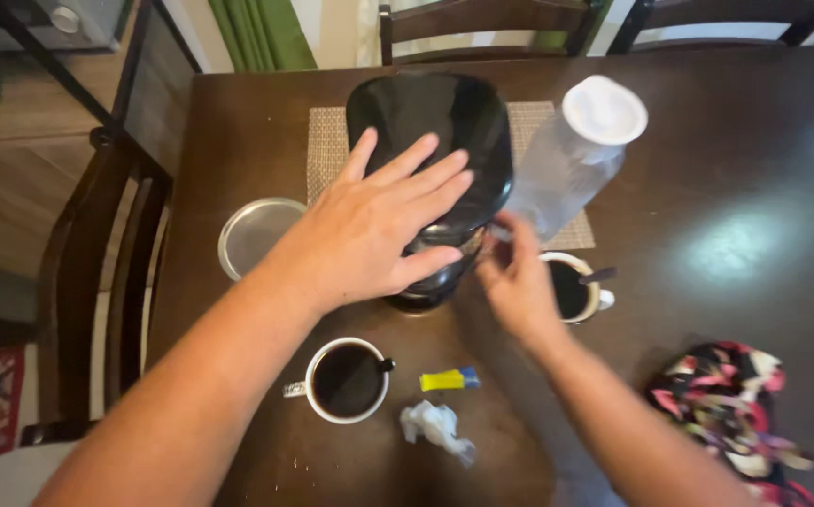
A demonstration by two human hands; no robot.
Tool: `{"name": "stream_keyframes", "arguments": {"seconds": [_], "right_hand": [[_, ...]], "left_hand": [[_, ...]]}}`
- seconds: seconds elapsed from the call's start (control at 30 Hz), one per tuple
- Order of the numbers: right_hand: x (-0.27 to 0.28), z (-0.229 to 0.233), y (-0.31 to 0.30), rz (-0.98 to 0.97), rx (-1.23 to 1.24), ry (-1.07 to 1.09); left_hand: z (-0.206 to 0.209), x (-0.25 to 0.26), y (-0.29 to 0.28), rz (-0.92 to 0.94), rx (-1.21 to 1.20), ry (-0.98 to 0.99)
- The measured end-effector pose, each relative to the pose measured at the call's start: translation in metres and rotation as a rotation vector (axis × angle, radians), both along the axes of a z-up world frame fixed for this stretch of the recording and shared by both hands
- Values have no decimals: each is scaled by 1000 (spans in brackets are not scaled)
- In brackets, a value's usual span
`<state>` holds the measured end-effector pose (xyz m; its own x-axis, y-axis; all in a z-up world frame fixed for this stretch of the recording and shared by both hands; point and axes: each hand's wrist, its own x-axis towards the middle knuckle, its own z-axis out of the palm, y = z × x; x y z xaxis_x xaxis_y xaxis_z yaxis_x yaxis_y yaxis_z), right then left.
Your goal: The person wipes the inside and outside of a glass coffee carafe with a white cloth, then places it into a drip coffee maker. They close the lid, plug the machine into a wall outlet, and move the coffee maker to a shelf.
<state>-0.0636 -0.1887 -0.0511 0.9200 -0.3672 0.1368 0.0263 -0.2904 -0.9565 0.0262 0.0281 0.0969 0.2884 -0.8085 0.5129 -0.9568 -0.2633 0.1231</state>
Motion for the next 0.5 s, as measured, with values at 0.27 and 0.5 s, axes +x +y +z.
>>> {"name": "stream_keyframes", "arguments": {"seconds": [0.27,0.5], "right_hand": [[15,2,5,104,-502,131],[0,-5,27,83,-625,6]], "left_hand": [[-30,15,-1,-30,-47,-168],[-39,19,-4,-22,-83,-190]]}}
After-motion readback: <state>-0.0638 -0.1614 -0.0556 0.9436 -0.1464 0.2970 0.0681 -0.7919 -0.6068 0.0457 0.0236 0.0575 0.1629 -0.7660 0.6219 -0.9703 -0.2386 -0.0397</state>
